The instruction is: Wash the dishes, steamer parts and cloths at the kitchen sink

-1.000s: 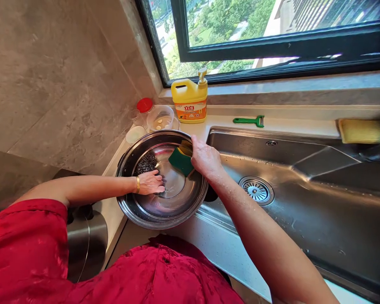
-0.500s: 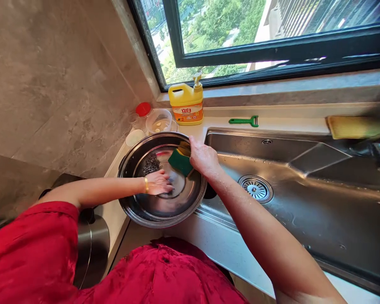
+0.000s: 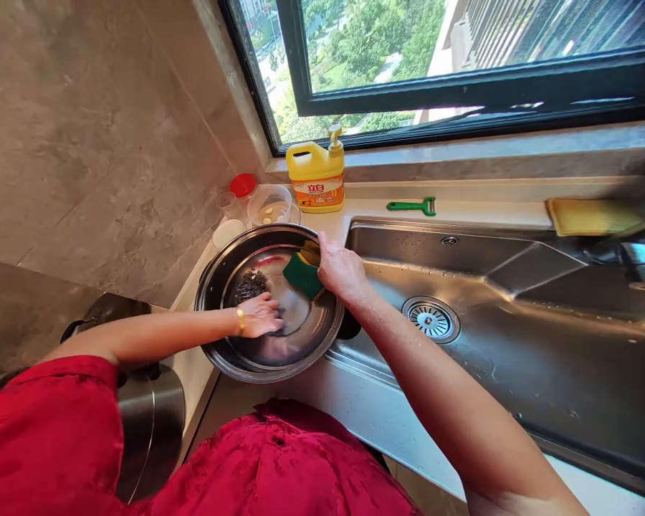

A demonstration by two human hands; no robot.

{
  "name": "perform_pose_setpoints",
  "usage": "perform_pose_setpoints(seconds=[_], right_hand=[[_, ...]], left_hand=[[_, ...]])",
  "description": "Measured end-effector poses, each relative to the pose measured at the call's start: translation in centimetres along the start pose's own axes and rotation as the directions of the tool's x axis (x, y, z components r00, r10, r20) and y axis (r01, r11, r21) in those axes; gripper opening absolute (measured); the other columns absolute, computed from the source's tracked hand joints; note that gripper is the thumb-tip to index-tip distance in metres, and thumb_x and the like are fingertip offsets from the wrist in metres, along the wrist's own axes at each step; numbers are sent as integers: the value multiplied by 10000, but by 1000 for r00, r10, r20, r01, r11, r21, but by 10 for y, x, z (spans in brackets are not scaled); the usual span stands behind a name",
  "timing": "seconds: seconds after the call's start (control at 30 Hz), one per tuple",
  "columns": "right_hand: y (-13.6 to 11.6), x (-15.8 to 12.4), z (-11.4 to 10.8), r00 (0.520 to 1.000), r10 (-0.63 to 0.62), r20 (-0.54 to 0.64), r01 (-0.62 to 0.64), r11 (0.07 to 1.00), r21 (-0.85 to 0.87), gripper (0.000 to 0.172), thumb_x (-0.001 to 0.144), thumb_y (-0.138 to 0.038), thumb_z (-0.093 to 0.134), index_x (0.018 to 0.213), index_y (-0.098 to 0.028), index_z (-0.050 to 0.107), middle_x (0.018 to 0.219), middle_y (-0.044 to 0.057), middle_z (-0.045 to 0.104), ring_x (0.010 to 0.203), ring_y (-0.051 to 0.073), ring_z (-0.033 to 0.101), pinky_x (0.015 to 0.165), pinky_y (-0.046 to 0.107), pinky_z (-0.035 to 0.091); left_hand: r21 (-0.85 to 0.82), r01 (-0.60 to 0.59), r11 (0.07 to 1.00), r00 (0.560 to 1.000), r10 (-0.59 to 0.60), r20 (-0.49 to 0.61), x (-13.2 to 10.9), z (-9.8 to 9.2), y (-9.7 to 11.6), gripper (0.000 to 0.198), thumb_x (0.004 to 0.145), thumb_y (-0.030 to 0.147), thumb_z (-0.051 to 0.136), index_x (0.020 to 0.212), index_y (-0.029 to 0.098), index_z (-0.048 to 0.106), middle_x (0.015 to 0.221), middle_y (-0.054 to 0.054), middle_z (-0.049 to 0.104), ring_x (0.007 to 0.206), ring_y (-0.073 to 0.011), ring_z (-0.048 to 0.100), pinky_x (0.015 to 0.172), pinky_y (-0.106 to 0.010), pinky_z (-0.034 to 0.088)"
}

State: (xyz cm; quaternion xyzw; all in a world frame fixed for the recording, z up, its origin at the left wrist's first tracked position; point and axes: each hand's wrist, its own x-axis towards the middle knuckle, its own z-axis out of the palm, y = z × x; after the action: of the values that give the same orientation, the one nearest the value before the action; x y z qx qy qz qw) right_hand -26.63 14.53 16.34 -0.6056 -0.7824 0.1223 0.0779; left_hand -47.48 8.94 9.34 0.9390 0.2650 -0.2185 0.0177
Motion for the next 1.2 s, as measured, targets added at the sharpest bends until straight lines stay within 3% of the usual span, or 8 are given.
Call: perform_pose_setpoints(seconds=[0.13,0.3,0.57,0.73,0.87,1.0,1.2], right_hand=[[-7,1,2,1000,-2,13,2,1000,-2,471,910,-132,275,1378,-157,326,1108,162,628,959,223,650,773,301,488],[-8,4,4,1000,5,29,-5,1000,-25,506,913,-151,295,1418,-163,269,1125,171,621,989,221,639,800,298,477],[-10,5,4,1000,1,19,0,999,-37,499,906,-144,319,1403,-175,301,1115,166,626,969,223,648,788,297,480],[-12,5,4,999,-9,38,10,1000,-28,513,895,-128,322,1405,-180,299,1121,165,625,958,225,651,781,310,483],[-11,6,5,999,-6,35,8,999,-37,514,903,-145,316,1415,-179,281,1133,168,623,976,219,643,792,299,477],[-11,6,5,999,-8,50,9,999,-32,517,898,-145,325,1413,-181,286,1152,166,621,980,213,642,791,287,476],[-12,2,1,999,33,32,-32,999,-29,523,899,-143,323,1420,-165,283,1122,169,629,971,223,648,773,295,480]], left_hand=[[-1,-6,1000,998,6,67,-3,-1,-5,142,883,243,480,811,202,595,738,-57,627,888,-212,507,749,-370,292],[-38,42,998,998,-40,49,2,1,-6,141,874,254,488,796,208,595,722,-42,623,871,-205,497,774,-371,300],[-49,115,992,993,-114,12,3,5,-7,100,847,229,551,754,205,577,600,-14,590,802,-197,486,719,-349,266],[-87,64,994,998,-65,-11,-8,10,-4,161,869,265,532,731,197,580,669,-33,631,836,-199,499,738,-356,259],[-120,135,984,991,-137,-5,8,7,-1,152,866,240,495,755,206,594,660,-30,626,834,-205,494,747,-365,259],[-167,119,979,993,-120,2,8,2,1,162,865,259,483,748,213,586,662,-22,615,844,-203,497,773,-367,265],[-152,346,926,937,-349,5,9,4,-7,177,861,251,461,771,217,609,643,-24,580,774,-193,500,760,-365,288]])
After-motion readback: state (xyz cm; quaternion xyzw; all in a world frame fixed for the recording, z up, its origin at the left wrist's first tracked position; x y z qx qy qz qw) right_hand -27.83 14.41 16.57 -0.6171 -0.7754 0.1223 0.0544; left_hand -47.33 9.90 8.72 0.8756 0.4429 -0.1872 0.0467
